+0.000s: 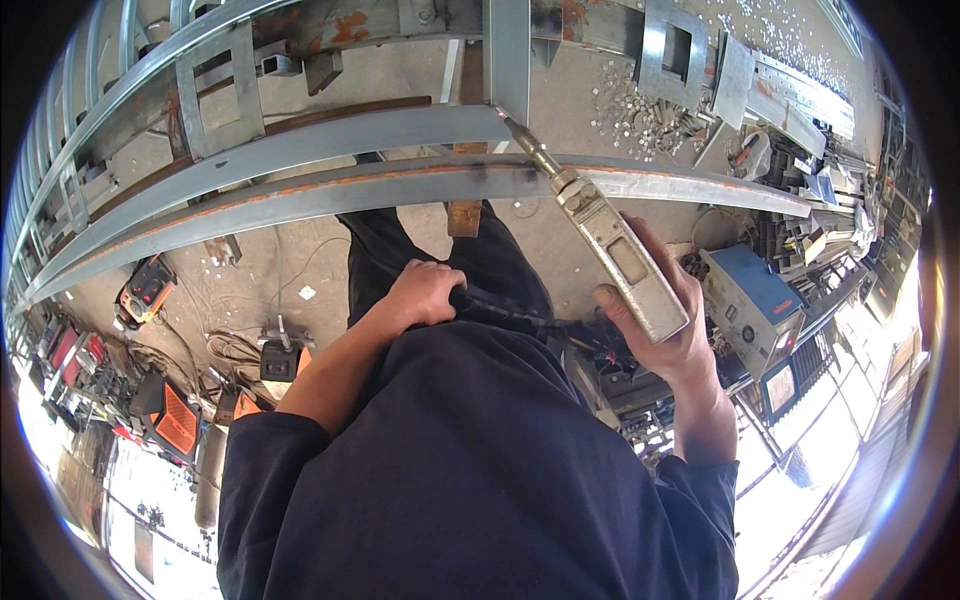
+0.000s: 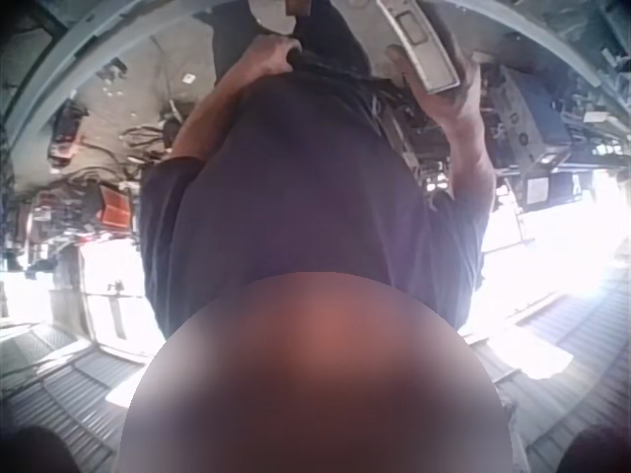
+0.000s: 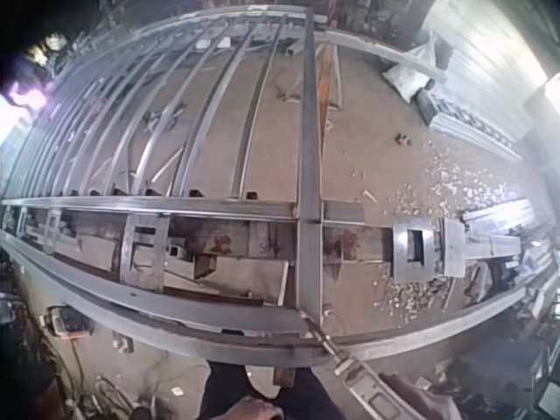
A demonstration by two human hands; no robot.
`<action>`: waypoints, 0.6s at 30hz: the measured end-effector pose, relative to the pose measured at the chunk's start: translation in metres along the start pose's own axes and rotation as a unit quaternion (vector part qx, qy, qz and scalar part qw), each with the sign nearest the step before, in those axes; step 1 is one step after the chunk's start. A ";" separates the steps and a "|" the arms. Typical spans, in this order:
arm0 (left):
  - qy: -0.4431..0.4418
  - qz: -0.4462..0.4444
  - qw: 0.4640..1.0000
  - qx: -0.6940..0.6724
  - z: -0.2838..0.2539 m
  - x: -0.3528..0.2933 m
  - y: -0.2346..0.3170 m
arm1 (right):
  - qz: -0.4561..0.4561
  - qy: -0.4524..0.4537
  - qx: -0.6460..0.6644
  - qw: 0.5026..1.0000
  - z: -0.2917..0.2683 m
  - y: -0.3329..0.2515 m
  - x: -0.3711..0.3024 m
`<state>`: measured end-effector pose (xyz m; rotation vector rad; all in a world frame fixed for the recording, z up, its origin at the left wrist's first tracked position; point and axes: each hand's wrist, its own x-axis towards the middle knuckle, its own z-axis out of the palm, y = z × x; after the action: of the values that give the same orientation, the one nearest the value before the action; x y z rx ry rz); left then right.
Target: The person welds joints on a large metal frame using a handheld welding torch, moving along the structure to join multiple sections. The person repositions the torch and adjusts stance while maintaining continuous welds along the frame.
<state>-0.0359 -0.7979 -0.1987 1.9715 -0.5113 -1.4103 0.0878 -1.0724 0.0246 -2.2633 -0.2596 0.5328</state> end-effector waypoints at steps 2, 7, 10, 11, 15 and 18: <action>0.002 0.001 1.000 -0.002 0.000 0.000 0.000 | 0.006 -0.002 -0.008 1.000 0.001 -0.002 0.000; 0.009 0.006 1.000 -0.002 0.001 -0.001 -0.002 | 0.013 0.006 -0.002 1.000 0.003 -0.002 -0.001; 0.001 -0.002 1.000 -0.002 -0.001 0.000 -0.001 | 0.018 0.002 -0.001 1.000 0.003 -0.004 0.001; -0.003 -0.005 1.000 -0.003 -0.001 -0.001 0.000 | 0.021 -0.001 -0.002 1.000 0.003 -0.005 0.002; -0.018 -0.016 1.000 -0.005 -0.007 -0.002 0.005 | 0.038 -0.011 0.004 0.999 0.003 -0.005 0.001; -0.008 -0.010 1.000 0.000 -0.005 -0.001 0.004 | 0.025 -0.014 -0.024 0.999 0.001 -0.005 0.002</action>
<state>-0.0312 -0.7983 -0.1943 1.9713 -0.5000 -1.4397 0.0886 -1.0674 0.0271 -2.3147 -0.2328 0.5898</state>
